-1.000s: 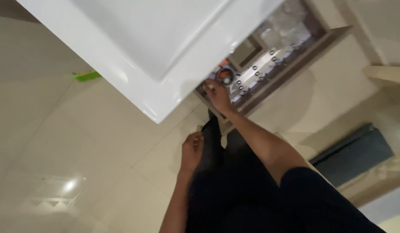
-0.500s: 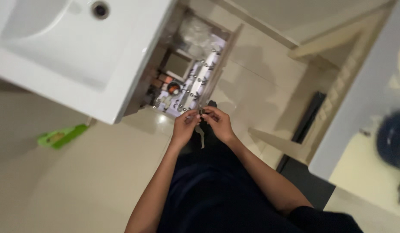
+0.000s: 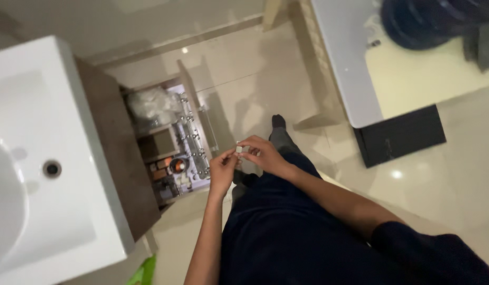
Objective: The person repeatedly retrieves small metal and plastic hardware items from a cabinet under a sink and places them on a nearby table. The items include metal brackets, a plastic mesh container, a white plastic fitting, and small orange boxes.
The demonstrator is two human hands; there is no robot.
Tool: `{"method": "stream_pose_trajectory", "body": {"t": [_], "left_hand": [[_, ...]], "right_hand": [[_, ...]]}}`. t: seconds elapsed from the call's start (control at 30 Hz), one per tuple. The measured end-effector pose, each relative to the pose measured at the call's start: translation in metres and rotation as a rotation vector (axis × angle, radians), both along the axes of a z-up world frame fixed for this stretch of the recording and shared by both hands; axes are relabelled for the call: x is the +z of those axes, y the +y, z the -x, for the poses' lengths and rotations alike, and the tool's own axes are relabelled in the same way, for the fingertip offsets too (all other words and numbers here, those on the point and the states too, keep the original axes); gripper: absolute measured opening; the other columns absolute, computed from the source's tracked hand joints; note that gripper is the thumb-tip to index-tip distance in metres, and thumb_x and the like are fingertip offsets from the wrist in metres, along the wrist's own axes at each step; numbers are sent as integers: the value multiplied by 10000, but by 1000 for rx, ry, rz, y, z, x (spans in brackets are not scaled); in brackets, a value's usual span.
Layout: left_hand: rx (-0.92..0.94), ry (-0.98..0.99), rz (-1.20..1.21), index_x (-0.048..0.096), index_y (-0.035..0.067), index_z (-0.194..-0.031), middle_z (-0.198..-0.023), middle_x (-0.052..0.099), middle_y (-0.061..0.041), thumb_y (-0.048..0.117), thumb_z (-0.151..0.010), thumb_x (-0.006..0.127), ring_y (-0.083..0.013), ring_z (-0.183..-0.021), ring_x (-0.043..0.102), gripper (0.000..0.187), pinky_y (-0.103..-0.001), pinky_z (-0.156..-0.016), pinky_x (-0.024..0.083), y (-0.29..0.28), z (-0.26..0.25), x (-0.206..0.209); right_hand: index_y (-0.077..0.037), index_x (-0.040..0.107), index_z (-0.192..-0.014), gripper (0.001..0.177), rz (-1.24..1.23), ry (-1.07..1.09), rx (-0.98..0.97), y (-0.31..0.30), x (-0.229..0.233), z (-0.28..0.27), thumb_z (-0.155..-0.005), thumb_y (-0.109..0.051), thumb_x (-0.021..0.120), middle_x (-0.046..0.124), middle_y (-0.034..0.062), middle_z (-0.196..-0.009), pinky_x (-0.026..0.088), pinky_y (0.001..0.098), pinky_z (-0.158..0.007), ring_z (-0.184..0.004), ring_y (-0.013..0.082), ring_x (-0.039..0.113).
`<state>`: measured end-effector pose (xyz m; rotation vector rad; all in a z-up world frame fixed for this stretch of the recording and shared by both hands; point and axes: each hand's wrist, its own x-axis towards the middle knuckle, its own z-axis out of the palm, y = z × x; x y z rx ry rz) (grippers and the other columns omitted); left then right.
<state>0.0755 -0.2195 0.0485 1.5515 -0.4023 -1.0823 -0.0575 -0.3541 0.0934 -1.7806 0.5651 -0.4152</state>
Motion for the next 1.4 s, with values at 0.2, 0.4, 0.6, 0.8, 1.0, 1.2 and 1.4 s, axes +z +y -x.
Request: {"method": "stream_pose_trajectory", "body": {"t": [0.2, 0.4, 0.6, 0.8, 1.0, 1.2, 1.4], "left_hand": [[-61, -42, 25, 730, -35, -1221, -896, 756, -92, 180, -997, 669, -123, -787, 685, 316, -270, -737, 561, -61, 9, 9], [-171, -82, -16, 708, -16, -1217, -972, 756, -86, 206, -980, 659, -145, -808, 714, 328, -274, -714, 563, -142, 30, -3], [-310, -213, -35, 711, -24, -1196, -948, 733, -119, 181, -962, 689, -172, -803, 727, 312, -296, -706, 575, -232, 54, -34], [-517, -447, -24, 723, -6, -1161, -988, 750, -153, 129, -932, 694, -222, -783, 745, 267, -313, -700, 595, -311, 91, -29], [-676, -570, 22, 725, 1, -1132, -993, 725, -166, 103, -905, 722, -281, -796, 725, 248, -364, -724, 591, -372, 121, -24], [-833, -675, 82, 648, 7, -1254, -1145, 660, -192, 62, -917, 677, -343, -869, 712, 342, -411, -796, 575, -437, 140, 0], [-906, -787, 166, 597, 20, -1341, -1252, 614, -202, 32, -878, 692, -410, -1007, 657, 473, -453, -888, 544, -494, 167, 1]], "right_hand": [[-53, 703, -1214, 309, 122, -46, -85, -46, 0, 16, -919, -95, 783, 661, 70, -1126, 549, 252, -667, -821, 130, 657], [-59, 735, -1165, 302, 208, 27, -459, -126, -36, 58, -873, -87, 808, 667, 77, -1117, 535, 278, -669, -812, 144, 664], [-44, 740, -1166, 306, 271, 225, -827, -241, -66, 143, -865, -61, 793, 660, 94, -1090, 543, 318, -715, -863, 198, 647], [-35, 735, -1170, 263, 387, 306, -1000, -312, -78, 208, -913, -51, 787, 647, 129, -1123, 543, 375, -828, -925, 260, 648], [-76, 756, -1163, 264, 351, 416, -1050, -349, -72, 211, -909, -139, 797, 684, 70, -1119, 536, 361, -766, -793, 233, 636], [-117, 755, -1227, 298, 412, 432, -1042, -367, -71, 211, -939, -182, 790, 680, 55, -1094, 521, 379, -788, -834, 243, 647], [-146, 756, -1220, 319, 569, 482, -1019, -386, -96, 218, -922, -250, 801, 668, 29, -1047, 446, 416, -841, -976, 236, 656]]}}
